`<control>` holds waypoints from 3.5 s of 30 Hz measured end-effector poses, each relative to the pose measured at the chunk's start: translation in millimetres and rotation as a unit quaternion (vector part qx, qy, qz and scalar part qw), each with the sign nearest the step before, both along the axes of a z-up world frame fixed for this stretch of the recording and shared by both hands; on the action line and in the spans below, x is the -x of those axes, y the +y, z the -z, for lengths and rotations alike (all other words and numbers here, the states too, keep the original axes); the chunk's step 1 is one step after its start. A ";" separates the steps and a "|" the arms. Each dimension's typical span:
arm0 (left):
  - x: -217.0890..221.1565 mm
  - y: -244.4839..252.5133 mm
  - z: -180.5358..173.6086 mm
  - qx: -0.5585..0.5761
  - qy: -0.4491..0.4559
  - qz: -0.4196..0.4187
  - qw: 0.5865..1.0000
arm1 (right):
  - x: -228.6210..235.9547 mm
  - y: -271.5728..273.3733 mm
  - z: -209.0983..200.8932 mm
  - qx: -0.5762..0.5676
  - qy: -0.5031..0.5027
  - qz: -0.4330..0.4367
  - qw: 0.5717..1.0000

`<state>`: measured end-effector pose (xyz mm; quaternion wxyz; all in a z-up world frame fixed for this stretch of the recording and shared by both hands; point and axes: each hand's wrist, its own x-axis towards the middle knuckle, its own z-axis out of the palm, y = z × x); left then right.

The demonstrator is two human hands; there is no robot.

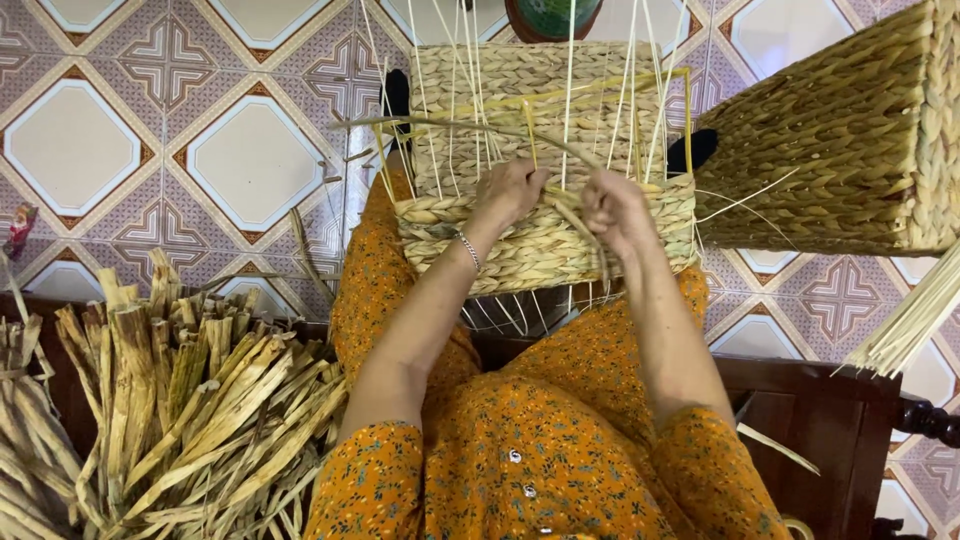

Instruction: The person weaves a basket by hand, interlacing dried plant stalks through a frame of vertical sticks. They pull individual fiber strips from a pile, thread them through the frame, and trim the excess using shears.

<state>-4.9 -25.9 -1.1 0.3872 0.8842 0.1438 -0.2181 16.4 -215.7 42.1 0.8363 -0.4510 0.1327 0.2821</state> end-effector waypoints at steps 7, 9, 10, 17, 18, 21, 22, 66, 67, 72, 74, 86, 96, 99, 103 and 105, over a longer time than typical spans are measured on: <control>5.7 0.9 -5.1 -0.007 -0.070 -0.021 0.997 | -16.1 -32.4 46.7 0.163 -0.056 -0.049 0.984; 7.9 0.2 0.9 -0.035 -0.129 -0.011 0.991 | -17.1 -53.9 74.6 0.049 -0.053 0.037 0.997; 8.4 -1.0 -3.2 -0.034 -0.135 -0.012 0.990 | -14.2 -58.5 76.4 -0.045 -0.059 0.066 0.995; 13.3 -3.0 -14.2 -0.020 -0.139 -0.017 0.990 | 7.8 -44.6 -13.8 0.224 -0.081 -0.099 0.966; 14.9 -5.2 -15.3 -0.018 -0.139 -0.012 0.990 | 6.6 -49.7 -9.7 0.226 -0.080 -0.094 0.966; 14.8 -1.8 -16.3 -0.019 -0.102 -0.012 0.995 | -9.6 -58.3 9.7 0.135 -0.124 0.036 0.982; 16.6 -1.6 -12.2 -0.036 -0.128 -0.007 0.991 | -14.8 -64.4 22.8 0.056 -0.099 0.125 0.986; 89.5 132.6 50.7 0.214 -0.451 -0.400 0.768 | 30.5 -152.5 75.7 0.351 -0.193 0.228 0.888; 84.4 135.4 57.2 0.225 -0.467 -0.384 0.764 | 37.2 -155.4 75.5 0.339 -0.178 0.231 0.894; 94.9 137.3 50.1 0.196 -0.456 -0.360 0.790 | 68.5 -154.3 73.3 0.333 -0.141 0.224 0.905; 71.7 139.4 45.8 0.217 -0.498 -0.348 0.764 | 66.0 -142.8 60.4 0.343 -0.121 0.229 0.903; 70.6 160.1 77.4 0.023 -0.427 -0.304 0.852 | 56.8 -159.9 95.7 0.338 -0.038 0.177 0.924; 69.2 92.4 -0.8 -0.172 -0.488 -0.158 0.841 | 115.6 -146.2 20.7 0.664 -0.232 0.066 0.707; 51.9 37.1 -11.0 0.030 -0.433 -0.012 0.901 | 120.2 -103.1 -9.6 0.691 -0.446 0.074 0.565; 24.5 -11.8 -36.3 -0.010 -0.223 0.147 0.964 | 103.5 -48.3 2.5 0.603 -0.560 -0.114 0.556; 13.3 -22.4 -47.1 -0.036 -0.114 0.170 0.978 | 91.2 -29.9 -9.5 0.606 -0.523 -0.224 0.556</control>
